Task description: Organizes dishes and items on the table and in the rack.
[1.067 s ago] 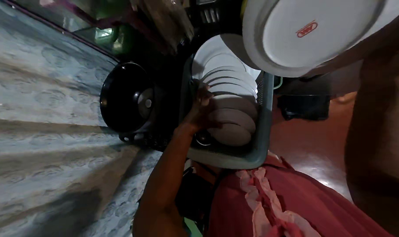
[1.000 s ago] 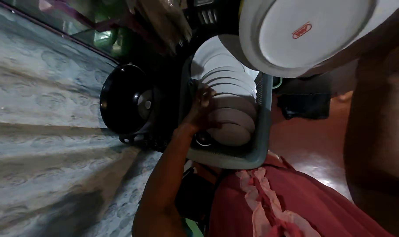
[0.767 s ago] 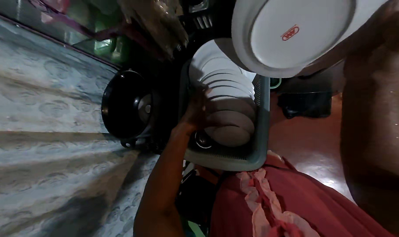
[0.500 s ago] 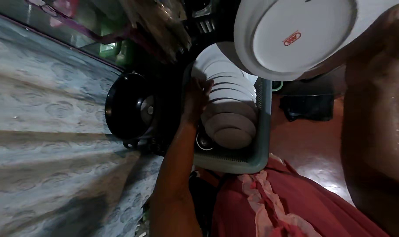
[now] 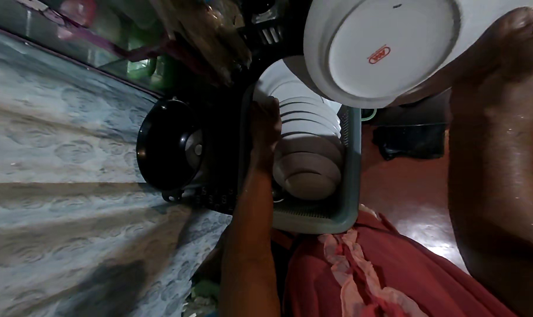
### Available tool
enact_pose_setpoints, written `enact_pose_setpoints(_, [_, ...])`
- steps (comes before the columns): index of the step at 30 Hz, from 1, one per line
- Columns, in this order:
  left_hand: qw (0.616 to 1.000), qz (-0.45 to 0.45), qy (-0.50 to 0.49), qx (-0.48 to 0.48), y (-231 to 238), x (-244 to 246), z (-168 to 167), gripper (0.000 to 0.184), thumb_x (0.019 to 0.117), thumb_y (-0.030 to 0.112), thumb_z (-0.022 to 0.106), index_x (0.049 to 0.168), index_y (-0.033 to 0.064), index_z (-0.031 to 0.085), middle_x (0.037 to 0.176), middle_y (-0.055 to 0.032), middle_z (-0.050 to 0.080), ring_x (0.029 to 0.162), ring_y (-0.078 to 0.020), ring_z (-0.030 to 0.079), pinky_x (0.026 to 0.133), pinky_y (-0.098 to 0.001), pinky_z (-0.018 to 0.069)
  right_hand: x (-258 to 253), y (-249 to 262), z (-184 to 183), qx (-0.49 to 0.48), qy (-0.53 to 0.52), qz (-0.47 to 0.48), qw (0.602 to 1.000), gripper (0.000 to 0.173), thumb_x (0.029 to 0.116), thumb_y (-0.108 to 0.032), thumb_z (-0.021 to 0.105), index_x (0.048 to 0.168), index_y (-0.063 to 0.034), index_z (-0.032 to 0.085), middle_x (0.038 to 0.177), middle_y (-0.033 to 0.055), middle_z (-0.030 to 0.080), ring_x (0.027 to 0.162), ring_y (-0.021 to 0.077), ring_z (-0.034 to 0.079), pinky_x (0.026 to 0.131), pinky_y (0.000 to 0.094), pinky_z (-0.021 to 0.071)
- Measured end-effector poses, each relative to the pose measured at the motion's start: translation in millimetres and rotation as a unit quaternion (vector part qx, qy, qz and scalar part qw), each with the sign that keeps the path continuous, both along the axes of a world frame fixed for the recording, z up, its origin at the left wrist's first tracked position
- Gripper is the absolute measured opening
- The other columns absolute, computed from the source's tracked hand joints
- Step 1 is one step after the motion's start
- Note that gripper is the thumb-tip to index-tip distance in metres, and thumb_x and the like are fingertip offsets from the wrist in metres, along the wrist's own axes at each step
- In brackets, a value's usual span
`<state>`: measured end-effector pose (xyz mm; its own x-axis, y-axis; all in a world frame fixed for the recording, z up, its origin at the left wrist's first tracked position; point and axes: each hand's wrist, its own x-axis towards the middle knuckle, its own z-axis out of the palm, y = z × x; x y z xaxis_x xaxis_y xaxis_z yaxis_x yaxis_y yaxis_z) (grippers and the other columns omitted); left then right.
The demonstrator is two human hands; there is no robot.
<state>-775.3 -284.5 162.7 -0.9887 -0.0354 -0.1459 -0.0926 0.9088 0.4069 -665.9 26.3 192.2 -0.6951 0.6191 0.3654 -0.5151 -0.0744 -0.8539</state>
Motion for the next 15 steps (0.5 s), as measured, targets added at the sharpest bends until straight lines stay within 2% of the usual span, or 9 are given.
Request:
enact_pose_setpoints(5, [0.999,0.004,0.006,0.037,0,2,-3,0.065,0.1041,0.056,0.042,0.131,-0.0005,0.058,0.136,-0.0255,0.056,0.128,-0.0394,0.053,0.106,-0.0635,0.0400,-3,-5,1,0.001,0.007,0.004,1.000,0.014,0.1016,-0.001,0.048,0.107,-0.0081,0.059,0.096,-0.0039,0.067,0.093,0.0083,0.067,0.093,0.0334,0.0575])
enact_pose_setpoints(9, [0.999,0.003,0.026,0.038,0,5,-6,0.064,0.1035,0.058,0.043,0.121,0.0008,0.065,0.129,-0.0230,0.060,0.125,-0.0377,0.056,0.106,-0.0668,0.0371,-7,-8,1,0.000,0.017,0.008,1.000,0.014,0.1008,0.000,0.049,0.106,-0.0074,0.059,0.095,-0.0029,0.067,0.092,0.0092,0.067,0.093,0.0335,0.0577])
enact_pose_setpoints(12, [0.999,-0.007,0.039,0.035,-2,8,-6,0.061,0.1037,0.056,0.044,0.114,0.0011,0.068,0.123,-0.0221,0.062,0.122,-0.0374,0.056,0.103,-0.0667,0.0374,-12,-13,4,0.002,0.019,0.007,1.000,0.015,0.1008,0.000,0.048,0.104,-0.0081,0.060,0.093,-0.0039,0.068,0.089,0.0084,0.068,0.090,0.0328,0.0585])
enact_pose_setpoints(15, [0.998,-0.010,0.044,0.035,-2,10,-3,0.059,0.1031,0.055,0.048,0.115,0.0006,0.068,0.123,-0.0218,0.063,0.120,-0.0366,0.058,0.104,-0.0638,0.0398,-19,-13,4,0.010,0.029,0.025,0.999,0.016,0.1011,0.000,0.047,0.104,-0.0094,0.059,0.092,-0.0048,0.068,0.089,0.0078,0.068,0.089,0.0328,0.0585])
